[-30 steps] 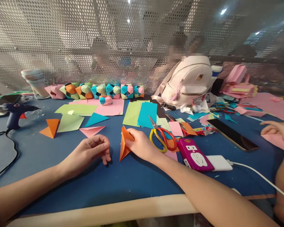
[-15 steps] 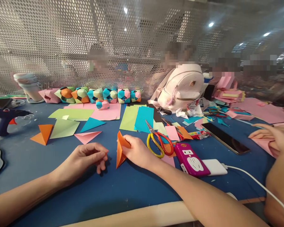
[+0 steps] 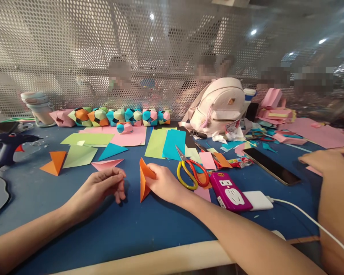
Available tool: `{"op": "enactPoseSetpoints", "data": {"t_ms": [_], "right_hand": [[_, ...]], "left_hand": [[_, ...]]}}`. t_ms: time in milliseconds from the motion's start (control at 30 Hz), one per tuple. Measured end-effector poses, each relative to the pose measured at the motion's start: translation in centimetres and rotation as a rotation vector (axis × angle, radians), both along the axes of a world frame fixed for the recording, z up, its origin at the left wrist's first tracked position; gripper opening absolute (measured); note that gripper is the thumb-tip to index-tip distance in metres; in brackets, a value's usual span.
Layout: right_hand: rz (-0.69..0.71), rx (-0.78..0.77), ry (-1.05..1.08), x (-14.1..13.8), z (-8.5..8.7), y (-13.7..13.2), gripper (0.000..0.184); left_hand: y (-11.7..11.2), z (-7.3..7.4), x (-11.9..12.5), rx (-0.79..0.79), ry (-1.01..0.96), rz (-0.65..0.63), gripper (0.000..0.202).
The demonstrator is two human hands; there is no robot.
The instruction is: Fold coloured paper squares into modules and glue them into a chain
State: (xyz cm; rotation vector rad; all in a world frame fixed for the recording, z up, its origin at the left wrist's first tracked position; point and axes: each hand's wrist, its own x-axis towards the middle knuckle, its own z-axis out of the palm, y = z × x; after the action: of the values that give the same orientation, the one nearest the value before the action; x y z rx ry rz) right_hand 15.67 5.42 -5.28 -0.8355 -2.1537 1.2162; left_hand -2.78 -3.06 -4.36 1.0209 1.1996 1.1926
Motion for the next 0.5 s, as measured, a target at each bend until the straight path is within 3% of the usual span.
{"op": "enactPoseSetpoints", "data": {"t_ms": [100,200,300,333,400,500], "right_hand": [[-0.011,0.012,0.013,-0.1,0.2,-0.2,0.012],[-0.037,0.010,0.035,-0.1,0.4,-0.3,0.016],[-0.086,0.029,0.066,0.0,0.5,-0.2,0.019],[-0.107,0.046,0.069,0.0,0.5,-0.1,0.019],[-0.159,0.100,0.049,0.0,0.4,-0.1,0.018],[-0.226,0.172,-0.013,0.1,0.3,-0.1,0.017]], "left_hand": [[0.1,-0.1,-0.3,0.045,-0.013,0.040,0.030],[0.2,-0.2,-0.5,0.088,0.138,0.079,0.046],[0.3,-0.3,-0.3,0.170,0.285,0.138,0.021],[0.2,-0.4,-0.2,0.188,0.294,0.146,0.027],[0.1,-0.5,0.3,0.186,0.299,0.102,0.061],[-0.2,-0.5,1.3,0.168,0.389,0.004,0.074]]}}
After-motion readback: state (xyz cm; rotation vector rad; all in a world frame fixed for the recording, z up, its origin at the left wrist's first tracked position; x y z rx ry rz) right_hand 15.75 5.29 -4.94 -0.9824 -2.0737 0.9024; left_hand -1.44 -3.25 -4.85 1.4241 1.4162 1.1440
